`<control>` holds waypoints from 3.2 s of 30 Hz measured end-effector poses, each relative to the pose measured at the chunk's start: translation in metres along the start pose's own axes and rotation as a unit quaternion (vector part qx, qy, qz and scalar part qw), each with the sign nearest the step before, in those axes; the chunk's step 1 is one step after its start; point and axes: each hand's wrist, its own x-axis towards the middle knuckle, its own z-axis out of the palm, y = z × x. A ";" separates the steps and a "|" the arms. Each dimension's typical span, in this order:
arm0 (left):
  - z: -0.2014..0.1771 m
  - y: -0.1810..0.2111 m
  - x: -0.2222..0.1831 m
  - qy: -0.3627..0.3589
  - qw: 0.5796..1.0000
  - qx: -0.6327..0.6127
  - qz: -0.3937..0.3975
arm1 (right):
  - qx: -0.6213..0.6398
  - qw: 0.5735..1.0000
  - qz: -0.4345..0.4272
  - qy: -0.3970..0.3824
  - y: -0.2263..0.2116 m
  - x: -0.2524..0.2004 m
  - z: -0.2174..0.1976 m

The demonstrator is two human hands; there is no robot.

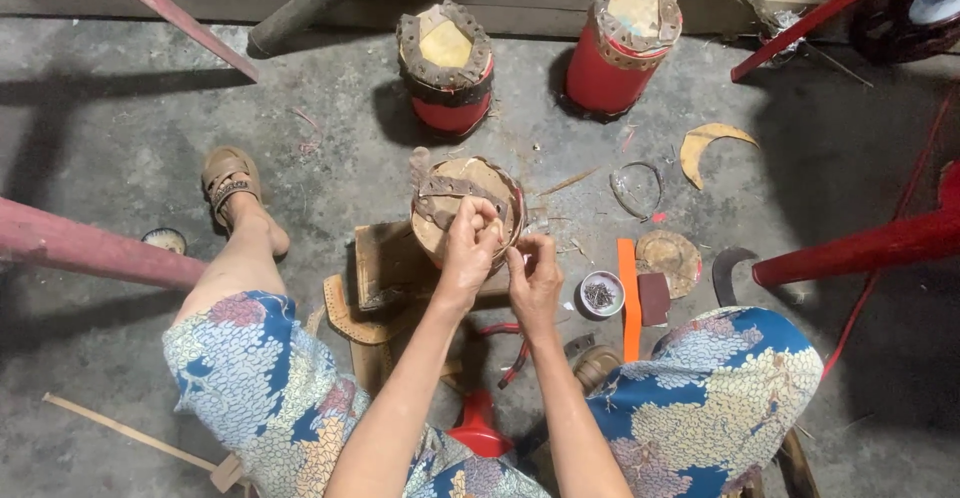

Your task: A person is seen attaching a skin to a small drum frame using pins and then trimming the excess skin with a knife.

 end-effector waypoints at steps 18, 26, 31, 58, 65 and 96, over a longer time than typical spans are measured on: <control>0.007 0.025 -0.008 0.013 1.000 0.021 0.001 | -0.043 0.996 -0.067 -0.034 -0.052 0.025 -0.018; 0.003 0.024 -0.012 -0.003 0.987 0.161 0.014 | -0.073 0.996 -0.047 0.005 -0.057 0.021 -0.009; 0.004 0.024 -0.011 0.012 0.981 0.192 -0.003 | -0.024 0.999 -0.030 0.006 -0.029 0.019 -0.005; -0.012 0.010 -0.010 -0.151 0.903 0.369 0.162 | 0.468 0.843 0.264 -0.029 0.034 -0.004 0.021; -0.010 0.019 -0.012 -0.211 0.820 0.495 0.194 | 0.429 0.865 0.258 0.000 0.011 0.002 0.013; 0.035 0.046 0.153 -0.407 0.657 0.622 -0.124 | 0.381 0.898 0.218 -0.008 0.018 0.000 0.021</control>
